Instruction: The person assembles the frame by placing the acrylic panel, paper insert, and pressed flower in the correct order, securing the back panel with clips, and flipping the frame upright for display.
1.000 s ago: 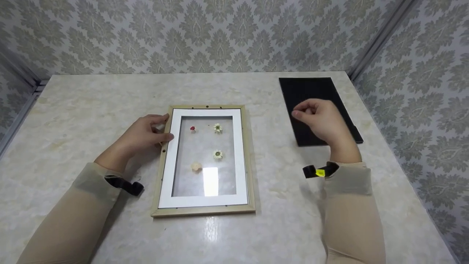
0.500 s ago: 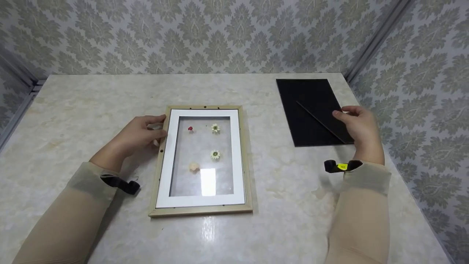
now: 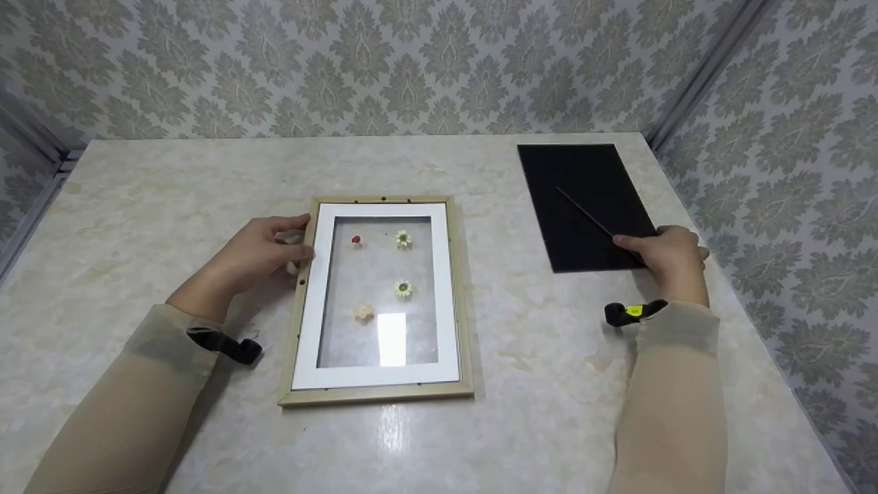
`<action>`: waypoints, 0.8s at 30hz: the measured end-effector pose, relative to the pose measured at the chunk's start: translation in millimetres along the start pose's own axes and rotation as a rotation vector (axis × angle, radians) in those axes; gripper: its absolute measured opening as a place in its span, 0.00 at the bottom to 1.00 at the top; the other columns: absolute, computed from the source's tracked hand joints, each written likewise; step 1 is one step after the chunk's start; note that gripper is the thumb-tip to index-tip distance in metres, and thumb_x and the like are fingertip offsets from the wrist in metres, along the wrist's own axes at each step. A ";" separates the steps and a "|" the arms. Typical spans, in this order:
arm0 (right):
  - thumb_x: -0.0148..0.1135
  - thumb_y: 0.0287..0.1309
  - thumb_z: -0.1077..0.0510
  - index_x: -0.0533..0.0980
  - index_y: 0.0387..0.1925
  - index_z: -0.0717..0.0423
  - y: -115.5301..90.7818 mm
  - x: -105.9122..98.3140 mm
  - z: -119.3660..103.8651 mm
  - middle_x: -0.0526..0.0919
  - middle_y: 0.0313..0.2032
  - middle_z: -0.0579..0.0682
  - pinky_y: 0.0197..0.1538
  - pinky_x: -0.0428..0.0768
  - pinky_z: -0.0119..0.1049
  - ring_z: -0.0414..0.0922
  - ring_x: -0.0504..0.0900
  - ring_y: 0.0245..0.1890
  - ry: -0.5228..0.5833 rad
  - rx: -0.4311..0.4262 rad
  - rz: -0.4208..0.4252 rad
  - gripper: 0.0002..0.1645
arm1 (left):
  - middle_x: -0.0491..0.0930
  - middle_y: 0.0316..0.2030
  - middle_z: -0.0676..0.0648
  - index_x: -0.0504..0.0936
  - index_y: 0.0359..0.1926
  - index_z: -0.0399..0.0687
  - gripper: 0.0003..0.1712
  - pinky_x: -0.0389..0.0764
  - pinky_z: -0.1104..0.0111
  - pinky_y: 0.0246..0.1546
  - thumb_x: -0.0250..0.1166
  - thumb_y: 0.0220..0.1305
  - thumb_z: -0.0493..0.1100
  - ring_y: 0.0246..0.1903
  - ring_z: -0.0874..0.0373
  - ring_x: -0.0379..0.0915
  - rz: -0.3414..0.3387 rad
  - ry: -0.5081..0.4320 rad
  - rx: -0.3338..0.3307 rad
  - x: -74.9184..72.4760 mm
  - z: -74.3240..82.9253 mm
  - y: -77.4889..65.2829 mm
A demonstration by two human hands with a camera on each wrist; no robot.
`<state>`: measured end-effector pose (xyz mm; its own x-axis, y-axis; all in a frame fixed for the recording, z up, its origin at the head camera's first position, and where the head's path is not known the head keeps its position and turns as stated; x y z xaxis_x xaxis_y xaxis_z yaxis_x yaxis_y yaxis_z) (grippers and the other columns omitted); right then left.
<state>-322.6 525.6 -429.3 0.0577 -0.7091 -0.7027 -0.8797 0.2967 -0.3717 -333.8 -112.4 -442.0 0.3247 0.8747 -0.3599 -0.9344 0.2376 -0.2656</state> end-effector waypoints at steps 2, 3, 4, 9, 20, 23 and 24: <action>0.67 0.76 0.30 0.40 0.89 0.72 0.1 0.6 -0.2 0.44 0.88 0.77 0.89 0.58 0.68 0.76 0.54 0.87 -0.008 -0.013 0.003 0.71 | 0.67 0.86 0.41 0.57 0.91 0.43 0.50 0.93 0.63 0.40 0.66 0.73 0.37 0.45 0.55 0.84 0.004 0.001 -0.002 0.4 0.7 -0.3; 0.67 0.77 0.32 0.41 0.89 0.73 0.3 0.9 -0.5 0.46 0.88 0.78 0.89 0.59 0.68 0.76 0.55 0.86 -0.012 -0.019 0.008 0.70 | 0.66 0.87 0.41 0.57 0.91 0.42 0.50 0.93 0.64 0.40 0.66 0.73 0.37 0.45 0.55 0.84 0.008 0.007 -0.003 0.7 1.2 -0.7; 0.67 0.77 0.33 0.42 0.89 0.74 0.2 0.9 -0.6 0.47 0.88 0.78 0.88 0.60 0.68 0.76 0.56 0.86 -0.007 -0.022 0.016 0.68 | 0.66 0.87 0.42 0.57 0.91 0.42 0.50 0.93 0.64 0.40 0.66 0.73 0.37 0.45 0.55 0.84 0.018 0.021 -0.003 0.7 1.6 -0.8; 0.72 0.76 0.37 0.53 0.86 0.77 0.4 1.1 0.4 0.58 0.85 0.76 0.77 0.77 0.54 0.68 0.66 0.80 0.010 -0.028 0.062 0.64 | 0.64 0.88 0.42 0.57 0.91 0.42 0.49 0.93 0.63 0.37 0.65 0.73 0.36 0.40 0.56 0.85 0.029 0.029 -0.018 4.2 4.0 -1.5; 0.74 0.73 0.34 0.38 0.90 0.70 6.1 6.1 5.9 0.40 0.90 0.72 0.91 0.56 0.64 0.73 0.46 0.90 0.070 -0.002 0.043 0.75 | 0.59 0.90 0.44 0.57 0.91 0.45 0.49 0.95 0.60 0.41 0.64 0.74 0.35 0.42 0.55 0.84 0.035 -0.005 -0.082 10.0 4.1 -1.6; 0.75 0.73 0.37 0.45 0.91 0.68 6.3 7.1 6.1 0.47 0.90 0.70 0.87 0.69 0.54 0.69 0.54 0.89 0.105 0.009 0.059 0.70 | 0.58 0.90 0.44 0.57 0.91 0.45 0.49 0.95 0.61 0.42 0.64 0.74 0.36 0.43 0.55 0.84 0.041 0.002 -0.087 9.9 4.4 -1.4; 0.76 0.73 0.37 0.47 0.91 0.67 5.7 7.0 6.1 0.50 0.89 0.69 0.83 0.75 0.47 0.66 0.58 0.88 0.117 0.014 0.066 0.68 | 0.58 0.90 0.44 0.57 0.91 0.45 0.49 0.95 0.61 0.42 0.64 0.74 0.36 0.43 0.55 0.84 0.042 0.000 -0.088 10.0 4.3 -1.7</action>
<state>-324.3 526.2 -440.1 -0.0560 -0.7575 -0.6504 -0.8729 0.3533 -0.3364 -329.7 -102.2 -441.2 0.2859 0.8831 -0.3721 -0.9306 0.1631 -0.3278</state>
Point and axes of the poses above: each hand's wrist, its own y-axis towards the middle knuckle, its own x-axis out of the palm, z = x × y, the point moved 7 cm from there along y, towards the middle knuckle
